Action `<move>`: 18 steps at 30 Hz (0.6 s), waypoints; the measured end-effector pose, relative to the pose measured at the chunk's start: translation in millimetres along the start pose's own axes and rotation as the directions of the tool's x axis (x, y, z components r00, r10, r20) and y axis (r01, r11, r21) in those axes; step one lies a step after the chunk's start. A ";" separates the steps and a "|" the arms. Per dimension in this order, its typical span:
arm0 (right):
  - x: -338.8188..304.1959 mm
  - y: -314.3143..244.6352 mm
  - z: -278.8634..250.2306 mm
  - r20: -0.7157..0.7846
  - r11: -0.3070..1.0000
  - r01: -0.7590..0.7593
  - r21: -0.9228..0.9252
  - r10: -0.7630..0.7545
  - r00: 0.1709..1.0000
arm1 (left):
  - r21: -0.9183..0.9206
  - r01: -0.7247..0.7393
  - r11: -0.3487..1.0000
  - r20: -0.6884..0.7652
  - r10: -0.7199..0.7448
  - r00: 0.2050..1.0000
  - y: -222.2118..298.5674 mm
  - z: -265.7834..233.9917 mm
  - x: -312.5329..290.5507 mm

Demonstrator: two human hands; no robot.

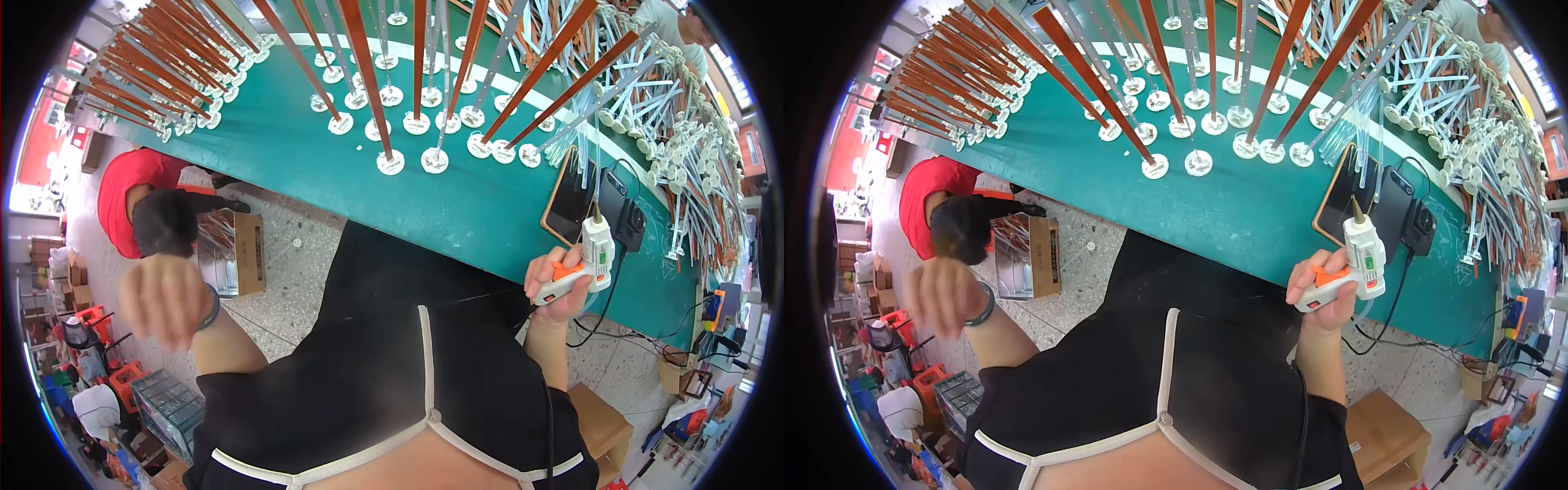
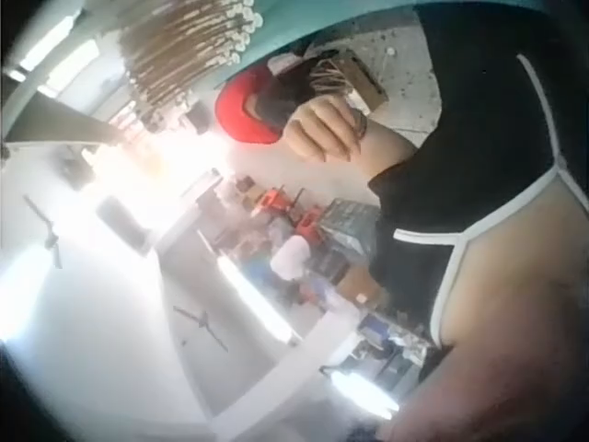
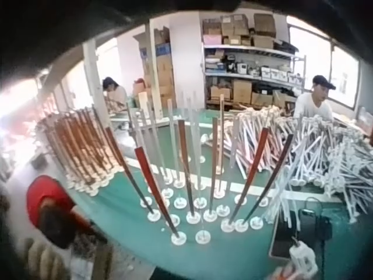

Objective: Using a hot glue gun to attach LED strips to circular plastic bases on an assembly line.

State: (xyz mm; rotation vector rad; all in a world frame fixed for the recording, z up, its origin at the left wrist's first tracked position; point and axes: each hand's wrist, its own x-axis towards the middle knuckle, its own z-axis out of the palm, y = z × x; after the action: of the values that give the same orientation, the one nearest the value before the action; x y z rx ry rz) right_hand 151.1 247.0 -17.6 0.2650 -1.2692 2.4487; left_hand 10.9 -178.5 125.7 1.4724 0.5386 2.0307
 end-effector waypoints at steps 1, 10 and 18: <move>-3.0 4.5 -0.5 -0.011 1.000 0.014 -0.012 -0.015 1.000 | -0.042 0.038 0.998 -0.167 -0.044 0.985 -9.1 -17.9 -39.6; -9.3 19.8 0.4 0.045 0.996 -0.091 -0.025 0.092 0.995 | 0.067 0.757 -0.649 -0.833 -0.454 -0.316 -155.1 -38.4 -327.7; -8.1 20.5 3.4 0.069 0.994 -0.093 -0.066 0.097 0.993 | -0.099 0.993 -0.070 -0.995 0.016 -0.098 -127.2 -60.3 -321.4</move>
State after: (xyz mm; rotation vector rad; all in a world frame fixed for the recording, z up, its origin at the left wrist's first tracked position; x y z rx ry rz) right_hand 150.2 231.5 -33.6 0.2848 -1.4170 2.4936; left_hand 55.2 -291.5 -203.6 -0.2985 2.5912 1.0602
